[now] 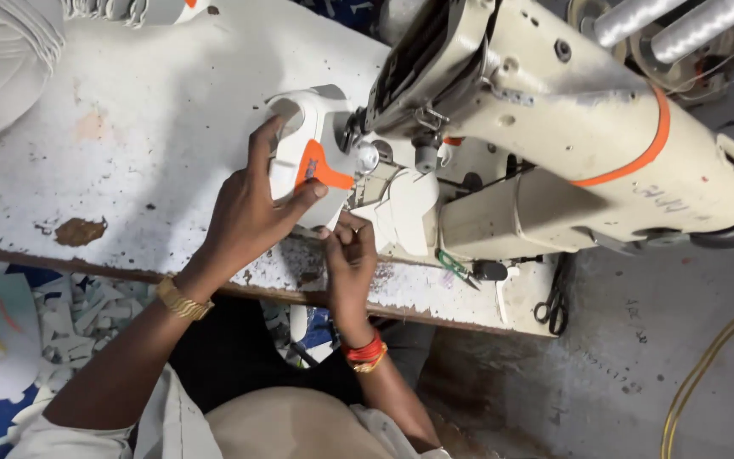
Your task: The person operates a sewing machine to stitch white shoe parts with orange accents. They repeatedly pick up parts from a stack, align them under the needle, sew, and then place the finished pieces aside. The camera pans to show the surrounding workshop environment before returning to the task.
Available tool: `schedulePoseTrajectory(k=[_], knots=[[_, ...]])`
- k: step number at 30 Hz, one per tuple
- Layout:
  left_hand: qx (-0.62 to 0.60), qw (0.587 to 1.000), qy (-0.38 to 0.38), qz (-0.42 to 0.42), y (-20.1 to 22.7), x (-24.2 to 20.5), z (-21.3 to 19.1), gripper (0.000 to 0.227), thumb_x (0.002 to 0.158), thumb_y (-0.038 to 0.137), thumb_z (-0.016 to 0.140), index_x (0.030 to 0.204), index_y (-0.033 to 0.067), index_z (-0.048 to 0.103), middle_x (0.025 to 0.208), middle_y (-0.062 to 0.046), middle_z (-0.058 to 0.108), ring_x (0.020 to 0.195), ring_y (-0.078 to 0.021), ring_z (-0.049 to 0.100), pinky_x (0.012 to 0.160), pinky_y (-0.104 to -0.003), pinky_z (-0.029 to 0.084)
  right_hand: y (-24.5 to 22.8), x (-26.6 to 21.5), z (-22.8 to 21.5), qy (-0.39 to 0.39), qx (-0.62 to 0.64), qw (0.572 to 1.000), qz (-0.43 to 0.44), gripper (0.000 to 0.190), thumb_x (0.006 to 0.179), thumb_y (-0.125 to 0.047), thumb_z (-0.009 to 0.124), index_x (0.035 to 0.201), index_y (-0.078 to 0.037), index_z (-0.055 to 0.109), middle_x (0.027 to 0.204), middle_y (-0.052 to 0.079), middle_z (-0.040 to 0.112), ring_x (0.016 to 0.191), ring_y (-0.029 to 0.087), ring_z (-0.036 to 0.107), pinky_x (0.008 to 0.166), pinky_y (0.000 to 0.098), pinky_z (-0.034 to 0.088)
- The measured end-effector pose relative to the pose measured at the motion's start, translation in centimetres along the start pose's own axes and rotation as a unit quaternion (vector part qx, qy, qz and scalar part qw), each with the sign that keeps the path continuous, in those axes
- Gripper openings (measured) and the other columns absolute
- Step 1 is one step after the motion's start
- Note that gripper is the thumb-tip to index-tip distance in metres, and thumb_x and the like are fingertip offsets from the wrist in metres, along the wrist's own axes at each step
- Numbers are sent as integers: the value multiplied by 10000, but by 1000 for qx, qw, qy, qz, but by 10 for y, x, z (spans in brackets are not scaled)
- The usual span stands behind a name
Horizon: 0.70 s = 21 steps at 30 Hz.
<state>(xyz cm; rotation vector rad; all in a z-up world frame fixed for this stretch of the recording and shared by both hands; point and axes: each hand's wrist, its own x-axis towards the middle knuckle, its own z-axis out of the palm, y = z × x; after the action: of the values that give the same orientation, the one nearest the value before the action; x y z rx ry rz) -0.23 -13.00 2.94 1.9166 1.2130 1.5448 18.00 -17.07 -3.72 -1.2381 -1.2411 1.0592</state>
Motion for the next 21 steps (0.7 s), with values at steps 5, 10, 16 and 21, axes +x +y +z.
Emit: schedulePoseTrajectory(k=[5, 10, 16, 21], knots=[[121, 955, -133, -235, 14, -15, -3, 961, 973, 490, 699, 1680, 81, 193, 860, -207, 685, 508, -202, 566, 543, -340, 436, -10, -29, 3, 43, 134, 989, 46, 203, 949, 62, 665, 1125, -15, 598, 1014, 83, 748, 894, 87, 659, 740, 275, 548], [-42, 981, -111, -152, 35, 2, -12, 711, 944, 297, 711, 1560, 110, 409, 1249, -121, 726, 550, -188, 477, 526, -328, 425, -28, -31, 0, -3, 210, 976, 55, 153, 969, 66, 676, 1112, 36, 631, 1004, 86, 751, 904, 90, 672, 796, 252, 551], [-192, 972, -77, -109, -10, -14, 6, 528, 951, 122, 748, 1432, 55, 540, 1408, -104, 635, 1362, -170, 536, 1136, -344, 413, -27, -36, 17, 5, 194, 980, 48, 188, 940, 70, 688, 1109, 21, 625, 985, 81, 736, 848, 90, 663, 690, 251, 552], [-347, 914, -72, -199, -21, -8, 7, 532, 924, 135, 723, 1414, 68, 527, 1470, -64, 539, 1404, -173, 469, 1127, -350, 436, -23, -30, 26, 22, 114, 993, -15, 200, 948, 83, 681, 1118, 11, 603, 975, 34, 673, 921, 72, 659, 771, 217, 544]])
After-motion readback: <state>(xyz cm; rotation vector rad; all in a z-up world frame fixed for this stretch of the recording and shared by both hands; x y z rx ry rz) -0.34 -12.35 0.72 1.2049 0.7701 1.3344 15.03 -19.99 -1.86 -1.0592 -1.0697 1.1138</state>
